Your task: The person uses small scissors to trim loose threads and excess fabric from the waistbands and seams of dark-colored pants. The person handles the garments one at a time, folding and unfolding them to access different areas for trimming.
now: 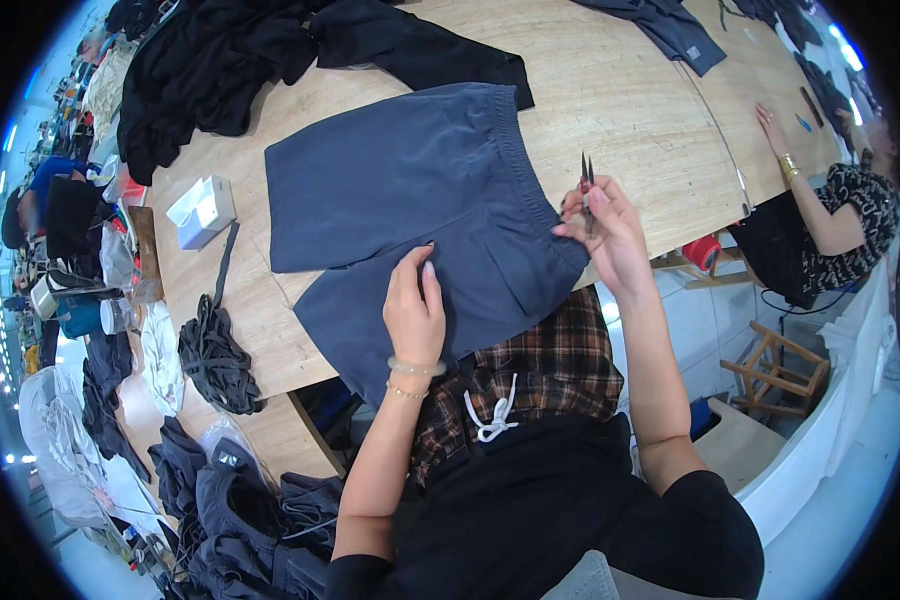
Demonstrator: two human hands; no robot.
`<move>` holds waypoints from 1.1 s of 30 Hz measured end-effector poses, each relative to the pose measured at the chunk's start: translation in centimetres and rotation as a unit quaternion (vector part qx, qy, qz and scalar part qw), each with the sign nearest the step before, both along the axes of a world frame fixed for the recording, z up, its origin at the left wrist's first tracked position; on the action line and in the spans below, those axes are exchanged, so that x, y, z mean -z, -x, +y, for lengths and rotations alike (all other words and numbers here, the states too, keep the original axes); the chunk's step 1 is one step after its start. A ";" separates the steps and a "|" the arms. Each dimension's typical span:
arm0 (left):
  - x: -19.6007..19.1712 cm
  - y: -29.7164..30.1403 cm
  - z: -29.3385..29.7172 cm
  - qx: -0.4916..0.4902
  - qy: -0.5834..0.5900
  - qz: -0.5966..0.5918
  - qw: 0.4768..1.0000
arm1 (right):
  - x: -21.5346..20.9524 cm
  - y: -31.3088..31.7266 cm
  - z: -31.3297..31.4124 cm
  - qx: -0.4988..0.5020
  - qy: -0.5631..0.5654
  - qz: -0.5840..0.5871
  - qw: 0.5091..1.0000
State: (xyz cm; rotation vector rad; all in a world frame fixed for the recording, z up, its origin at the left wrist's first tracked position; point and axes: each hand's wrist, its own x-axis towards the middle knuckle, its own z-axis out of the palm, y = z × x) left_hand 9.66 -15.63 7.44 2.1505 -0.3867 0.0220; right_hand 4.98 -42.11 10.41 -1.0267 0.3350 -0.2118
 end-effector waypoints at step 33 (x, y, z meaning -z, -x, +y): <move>1.8 0.9 -4.8 0.232 -0.002 -0.101 0.968 | 1.0 7.2 3.1 -0.030 0.528 0.112 0.841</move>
